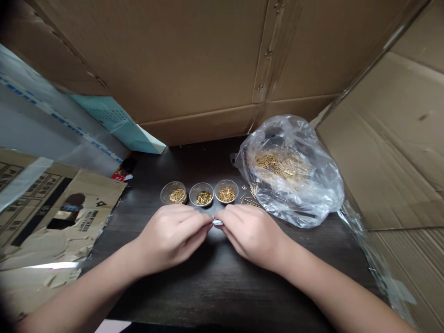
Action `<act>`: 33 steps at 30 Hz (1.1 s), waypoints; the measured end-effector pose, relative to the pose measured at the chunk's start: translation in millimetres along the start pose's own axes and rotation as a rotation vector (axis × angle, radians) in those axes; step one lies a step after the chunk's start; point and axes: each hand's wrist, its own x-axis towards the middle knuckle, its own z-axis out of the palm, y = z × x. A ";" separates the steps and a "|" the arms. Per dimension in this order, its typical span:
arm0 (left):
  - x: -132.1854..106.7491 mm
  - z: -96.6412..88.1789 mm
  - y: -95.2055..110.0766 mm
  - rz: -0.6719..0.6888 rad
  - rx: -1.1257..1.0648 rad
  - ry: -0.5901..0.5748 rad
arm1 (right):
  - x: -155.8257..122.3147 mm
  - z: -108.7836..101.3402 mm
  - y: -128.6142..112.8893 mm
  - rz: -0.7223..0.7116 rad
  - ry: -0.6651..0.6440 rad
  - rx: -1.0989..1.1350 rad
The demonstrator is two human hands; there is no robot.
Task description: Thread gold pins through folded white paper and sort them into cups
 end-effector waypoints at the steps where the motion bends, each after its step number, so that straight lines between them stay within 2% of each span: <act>1: -0.1 1.0 -0.2 0.014 0.013 -0.012 | 0.0 0.1 -0.1 -0.012 -0.034 -0.036; 6: -2.4 0.7 0.9 0.067 0.040 -0.085 | -1.9 2.2 2.3 -0.100 -0.098 -0.126; 9: -0.9 -11.3 -4.1 0.067 0.018 -0.171 | -4.1 6.7 10.0 -0.130 -0.116 -0.010; 11: 6.2 -22.6 -13.7 0.041 0.033 -0.256 | -6.3 12.4 17.2 -0.110 -0.081 0.090; 13: 19.2 -30.9 -27.3 -0.019 0.124 -0.375 | -9.4 20.8 24.3 -0.059 0.000 0.161; 15: 36.3 -32.2 -41.0 -0.088 0.268 -0.544 | -12.8 30.6 29.7 -0.013 0.085 0.191; 18: 62.2 -21.6 -53.7 -0.100 0.402 -0.797 | -17.3 42.6 33.2 0.011 0.165 0.182; 21: 79.9 -6.8 -54.6 -0.093 0.431 -0.927 | -20.0 46.3 33.4 -0.004 0.210 0.166; 25: 88.8 4.2 -50.0 -0.074 0.409 -0.965 | -21.2 43.6 34.9 0.003 0.270 0.158; 30: 87.9 1.9 -55.7 -0.049 0.401 -0.960 | -21.1 43.8 38.1 0.042 0.305 0.167; 33: 82.0 -6.2 -63.8 -0.063 0.344 -0.829 | -20.3 44.8 37.6 0.059 0.363 0.148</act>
